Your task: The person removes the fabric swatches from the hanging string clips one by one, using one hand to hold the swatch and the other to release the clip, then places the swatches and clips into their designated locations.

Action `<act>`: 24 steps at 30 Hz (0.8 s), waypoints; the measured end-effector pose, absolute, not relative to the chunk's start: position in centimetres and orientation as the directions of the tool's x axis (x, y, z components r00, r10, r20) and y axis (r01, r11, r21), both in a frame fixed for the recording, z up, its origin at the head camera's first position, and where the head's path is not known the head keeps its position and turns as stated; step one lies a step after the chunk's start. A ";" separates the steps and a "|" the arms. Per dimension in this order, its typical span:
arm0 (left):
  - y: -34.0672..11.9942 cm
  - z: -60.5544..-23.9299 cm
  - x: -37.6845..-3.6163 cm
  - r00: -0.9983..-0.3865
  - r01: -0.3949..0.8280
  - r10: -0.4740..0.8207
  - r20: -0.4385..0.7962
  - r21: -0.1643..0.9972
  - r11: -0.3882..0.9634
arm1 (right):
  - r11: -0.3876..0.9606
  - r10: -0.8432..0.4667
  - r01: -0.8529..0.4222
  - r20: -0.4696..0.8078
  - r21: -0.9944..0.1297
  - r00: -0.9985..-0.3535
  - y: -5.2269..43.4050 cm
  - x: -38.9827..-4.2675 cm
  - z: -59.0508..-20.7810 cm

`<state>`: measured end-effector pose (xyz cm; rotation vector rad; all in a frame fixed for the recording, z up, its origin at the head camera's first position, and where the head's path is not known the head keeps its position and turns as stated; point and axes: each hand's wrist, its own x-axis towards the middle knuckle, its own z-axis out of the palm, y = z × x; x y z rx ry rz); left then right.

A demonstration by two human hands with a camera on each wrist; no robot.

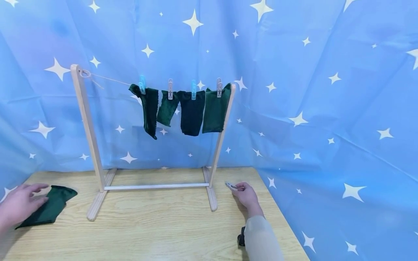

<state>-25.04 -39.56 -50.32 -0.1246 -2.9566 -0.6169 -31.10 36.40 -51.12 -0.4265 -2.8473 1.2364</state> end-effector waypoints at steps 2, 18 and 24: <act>-39.4 -50.3 -24.9 -0.979 0.182 0.131 0.155 0.385 0.905 | 0.651 0.255 0.247 -0.100 -0.717 -0.962 36.4 -31.0 -51.1; -40.4 -51.1 -24.8 -0.961 0.232 0.267 -0.068 0.320 0.919 | 0.669 0.234 0.210 -0.067 -0.713 -0.970 36.6 -31.2 -51.6; -41.2 -50.5 -25.7 -0.946 0.233 0.296 -0.134 0.354 0.906 | 0.679 0.234 0.216 -0.073 -0.702 -0.970 36.8 -31.3 -51.7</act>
